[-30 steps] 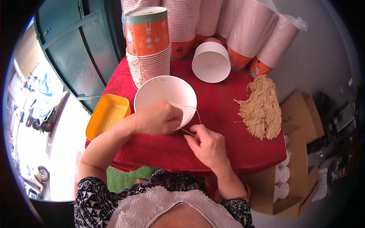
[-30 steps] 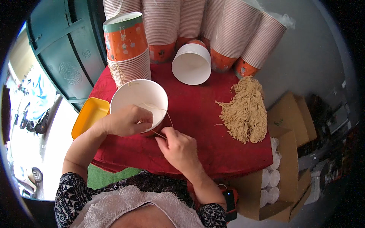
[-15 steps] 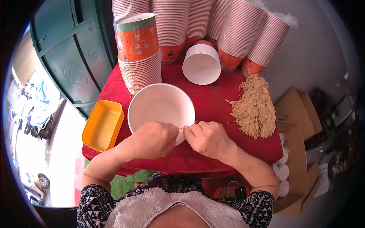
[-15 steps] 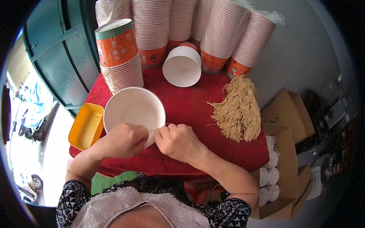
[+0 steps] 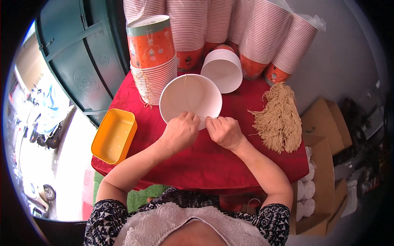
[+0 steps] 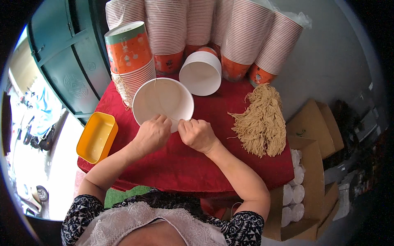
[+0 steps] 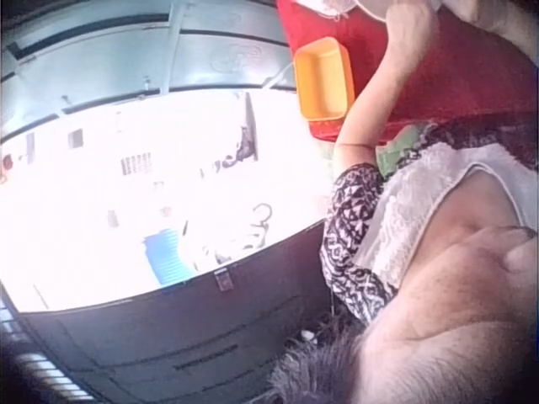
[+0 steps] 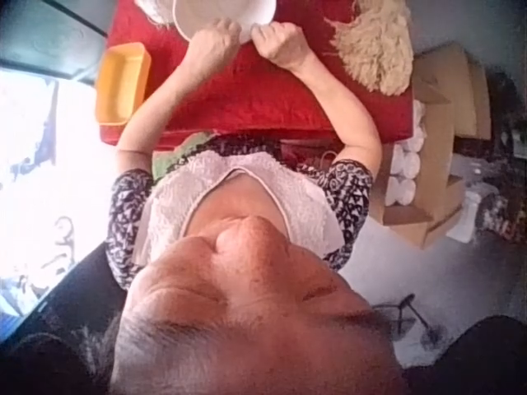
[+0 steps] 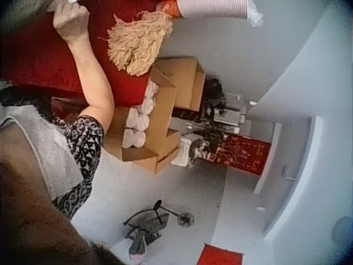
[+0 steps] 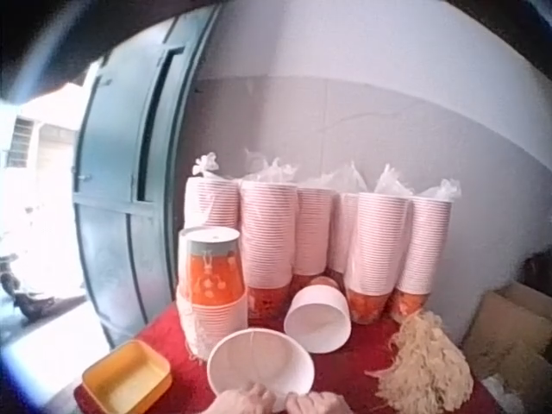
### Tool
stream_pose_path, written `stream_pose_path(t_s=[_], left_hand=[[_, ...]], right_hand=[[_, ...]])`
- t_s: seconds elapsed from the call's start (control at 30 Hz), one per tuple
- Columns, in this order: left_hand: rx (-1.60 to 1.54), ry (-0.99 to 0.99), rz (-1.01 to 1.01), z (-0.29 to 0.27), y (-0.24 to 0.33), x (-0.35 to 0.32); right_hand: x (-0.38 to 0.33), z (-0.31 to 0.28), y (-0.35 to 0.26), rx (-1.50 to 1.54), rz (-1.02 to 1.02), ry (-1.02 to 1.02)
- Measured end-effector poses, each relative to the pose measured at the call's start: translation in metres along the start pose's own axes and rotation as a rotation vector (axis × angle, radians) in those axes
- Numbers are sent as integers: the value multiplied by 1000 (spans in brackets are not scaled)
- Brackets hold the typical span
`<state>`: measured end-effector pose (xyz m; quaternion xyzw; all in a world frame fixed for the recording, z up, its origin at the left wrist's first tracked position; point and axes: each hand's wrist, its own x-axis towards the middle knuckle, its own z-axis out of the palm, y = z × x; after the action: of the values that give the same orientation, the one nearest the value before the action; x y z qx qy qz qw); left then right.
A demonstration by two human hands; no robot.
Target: The recorder is threading thin string handles into pre-punched holes of decorative paper buckets.
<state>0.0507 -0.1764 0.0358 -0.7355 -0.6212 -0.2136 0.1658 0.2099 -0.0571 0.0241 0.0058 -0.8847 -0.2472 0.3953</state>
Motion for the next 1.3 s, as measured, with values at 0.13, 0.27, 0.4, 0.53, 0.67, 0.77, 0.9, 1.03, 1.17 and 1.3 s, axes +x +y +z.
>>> stream_pose_path(t_s=[0.13,0.27,0.4,0.53,0.67,0.77,0.9,1.03,1.17,1.3], left_hand=[[-4,-40,-2,11,3,2],[-84,-70,-31,25,0,0],[-121,-106,-20,38,-4,-3],[-155,-107,-80,51,-8,-4],[-352,-130,-182,48,-7,0],[-544,-206,-282,51,-15,2],[-707,-180,-400,50,-18,3],[-786,-82,-395,60,-21,4],[-905,-33,-479,70,-20,2],[-1000,-28,-545,69,-18,4]], right_hand=[[-10,11,3,-39,32,-8],[-12,11,-2,-6,110,-137],[-9,4,-19,73,274,-522],[-1,-2,-12,245,338,-732],[-3,1,-7,319,458,-693],[-4,6,-7,297,470,-656],[-11,19,-2,251,456,-370],[-13,19,-1,298,463,-298],[-20,19,-3,425,541,-352],[-21,21,-3,452,585,-440]])
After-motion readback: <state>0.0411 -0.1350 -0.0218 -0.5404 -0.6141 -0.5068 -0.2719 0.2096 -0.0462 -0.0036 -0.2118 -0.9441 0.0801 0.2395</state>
